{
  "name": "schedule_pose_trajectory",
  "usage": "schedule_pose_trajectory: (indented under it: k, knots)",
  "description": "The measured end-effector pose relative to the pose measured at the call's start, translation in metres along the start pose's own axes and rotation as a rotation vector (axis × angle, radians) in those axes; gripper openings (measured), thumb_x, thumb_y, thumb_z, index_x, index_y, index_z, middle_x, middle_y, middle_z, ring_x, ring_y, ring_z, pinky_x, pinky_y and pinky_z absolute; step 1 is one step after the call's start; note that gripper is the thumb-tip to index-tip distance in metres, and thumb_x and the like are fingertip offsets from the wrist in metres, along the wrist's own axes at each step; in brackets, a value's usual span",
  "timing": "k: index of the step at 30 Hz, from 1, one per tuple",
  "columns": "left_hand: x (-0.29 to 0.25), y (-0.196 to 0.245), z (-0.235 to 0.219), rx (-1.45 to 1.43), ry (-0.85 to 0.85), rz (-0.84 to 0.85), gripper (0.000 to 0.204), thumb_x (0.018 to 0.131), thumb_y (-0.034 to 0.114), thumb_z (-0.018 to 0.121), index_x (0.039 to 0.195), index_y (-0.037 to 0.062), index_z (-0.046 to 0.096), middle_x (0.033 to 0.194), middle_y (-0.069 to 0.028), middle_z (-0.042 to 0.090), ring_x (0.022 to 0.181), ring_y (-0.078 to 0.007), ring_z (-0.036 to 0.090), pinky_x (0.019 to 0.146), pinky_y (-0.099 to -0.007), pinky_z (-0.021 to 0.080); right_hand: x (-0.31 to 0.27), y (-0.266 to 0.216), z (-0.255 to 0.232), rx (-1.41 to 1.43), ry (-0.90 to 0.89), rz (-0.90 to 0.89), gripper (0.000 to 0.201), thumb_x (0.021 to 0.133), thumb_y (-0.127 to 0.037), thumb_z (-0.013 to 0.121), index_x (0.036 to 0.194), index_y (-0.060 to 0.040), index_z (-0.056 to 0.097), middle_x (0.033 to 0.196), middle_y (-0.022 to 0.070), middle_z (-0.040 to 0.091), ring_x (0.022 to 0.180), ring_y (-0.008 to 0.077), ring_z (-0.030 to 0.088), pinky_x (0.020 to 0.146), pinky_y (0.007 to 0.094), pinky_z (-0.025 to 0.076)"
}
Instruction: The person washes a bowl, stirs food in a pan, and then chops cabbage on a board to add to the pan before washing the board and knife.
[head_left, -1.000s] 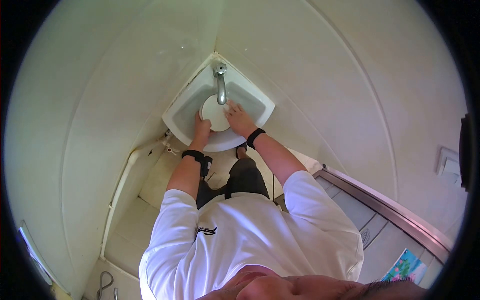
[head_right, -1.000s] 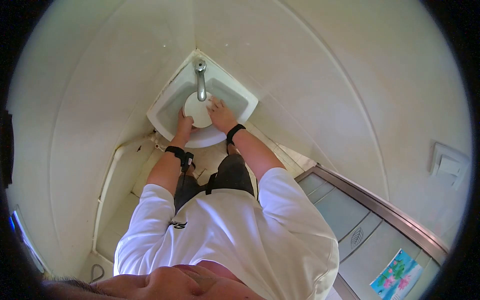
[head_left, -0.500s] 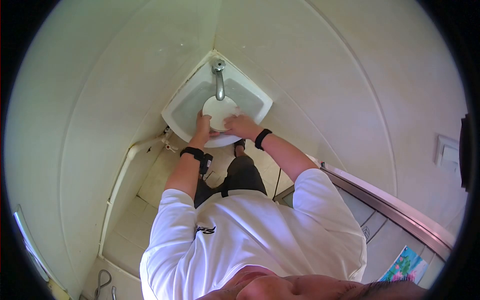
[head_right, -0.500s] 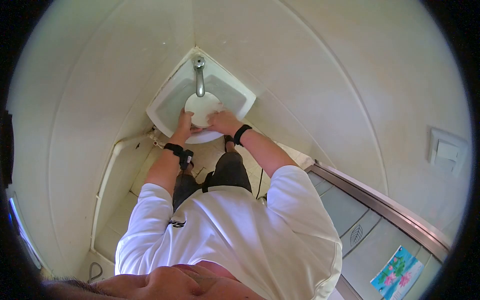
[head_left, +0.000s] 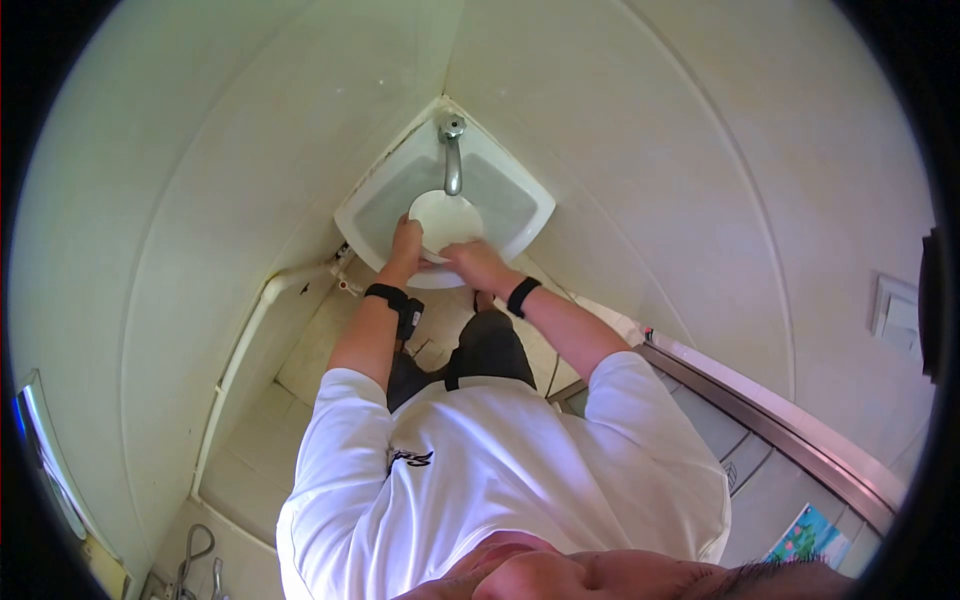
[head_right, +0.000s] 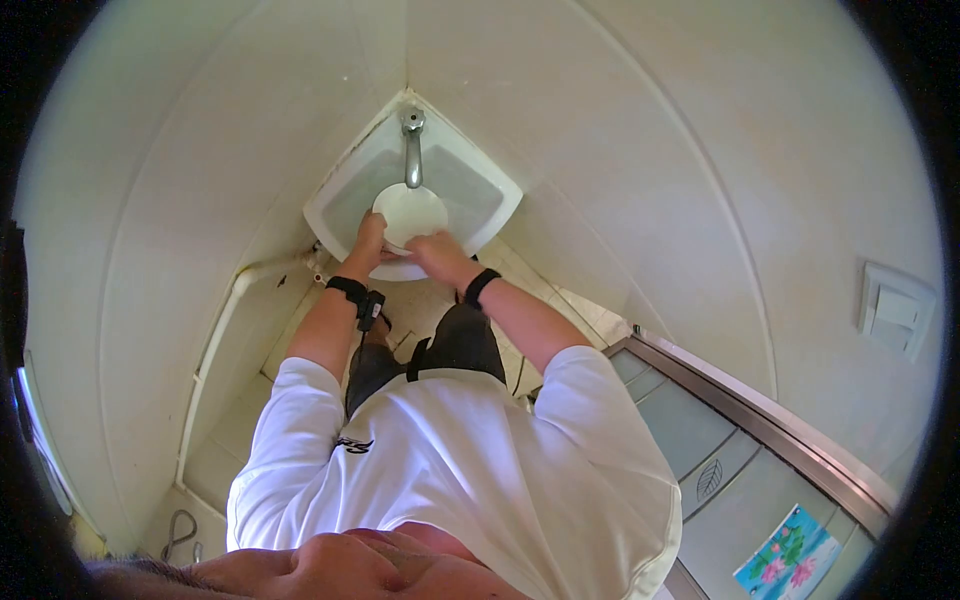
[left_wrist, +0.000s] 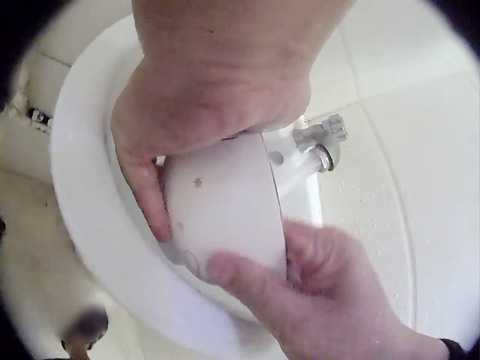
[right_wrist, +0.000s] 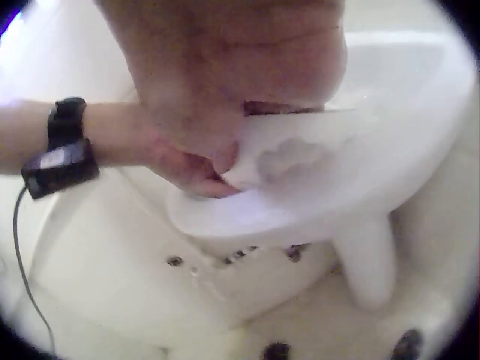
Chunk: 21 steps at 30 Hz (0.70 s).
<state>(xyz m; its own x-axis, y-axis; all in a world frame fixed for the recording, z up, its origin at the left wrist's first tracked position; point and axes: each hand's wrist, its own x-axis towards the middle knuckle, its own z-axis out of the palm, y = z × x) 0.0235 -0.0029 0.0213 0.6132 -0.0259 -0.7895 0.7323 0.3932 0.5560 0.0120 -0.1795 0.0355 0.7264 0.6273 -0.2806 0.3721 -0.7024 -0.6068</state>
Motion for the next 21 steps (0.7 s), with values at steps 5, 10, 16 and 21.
schedule_pose_trajectory:
  k: [5, 10, 16, 21]
  knots:
    - [0.017, 0.002, -0.009, 0.12, -0.065, -0.145, 0.074, 0.077, 0.021, 0.049, 0.147, 0.0131, 0.027, 0.132, -0.0198, 0.045, 0.111, -0.0408, 0.055, 0.079, -0.0566, 0.052, 0.008, 0.038, -0.035, -0.341, -0.104, -0.347, 0.014, 0.082, -0.016, 0.064, 0.095, -0.014, 0.07, 0.109, 0.0054, 0.067, 0.107, 0.024, 0.062, 0.109, 0.0512, 0.032]
    - [0.006, -0.027, 0.024, -0.068, 0.153, 0.116, 0.075, 0.079, 0.021, 0.048, 0.15, 0.014, 0.024, 0.133, -0.0195, 0.046, 0.112, -0.039, 0.055, 0.078, -0.0546, 0.053, 0.03, -0.015, -0.011, -0.033, -0.012, 0.004, 0.019, 0.079, -0.021, 0.069, 0.09, -0.0054, 0.068, 0.087, 0.0182, 0.068, 0.083, 0.0367, 0.066, 0.077, 0.0454, 0.052]
    - [0.005, -0.013, -0.002, 0.05, 0.196, 0.153, 0.073, 0.077, 0.02, 0.046, 0.148, 0.0151, 0.028, 0.133, -0.0205, 0.046, 0.114, -0.0403, 0.053, 0.083, -0.0553, 0.051, 0.009, 0.01, 0.006, -0.013, 0.048, -0.092, 0.017, 0.079, -0.016, 0.067, 0.094, -0.0093, 0.07, 0.101, 0.0132, 0.069, 0.1, 0.0297, 0.066, 0.092, 0.0454, 0.048]
    - [-0.001, 0.016, -0.005, 0.227, -0.007, -0.145, 0.073, 0.074, 0.024, 0.046, 0.145, 0.014, 0.033, 0.134, -0.0204, 0.045, 0.116, -0.0436, 0.05, 0.089, -0.0578, 0.048, 0.02, 0.054, -0.039, -0.387, 0.014, -0.532, 0.017, 0.076, -0.017, 0.067, 0.092, -0.0123, 0.07, 0.11, 0.0073, 0.068, 0.108, 0.0256, 0.063, 0.1, 0.0464, 0.045]
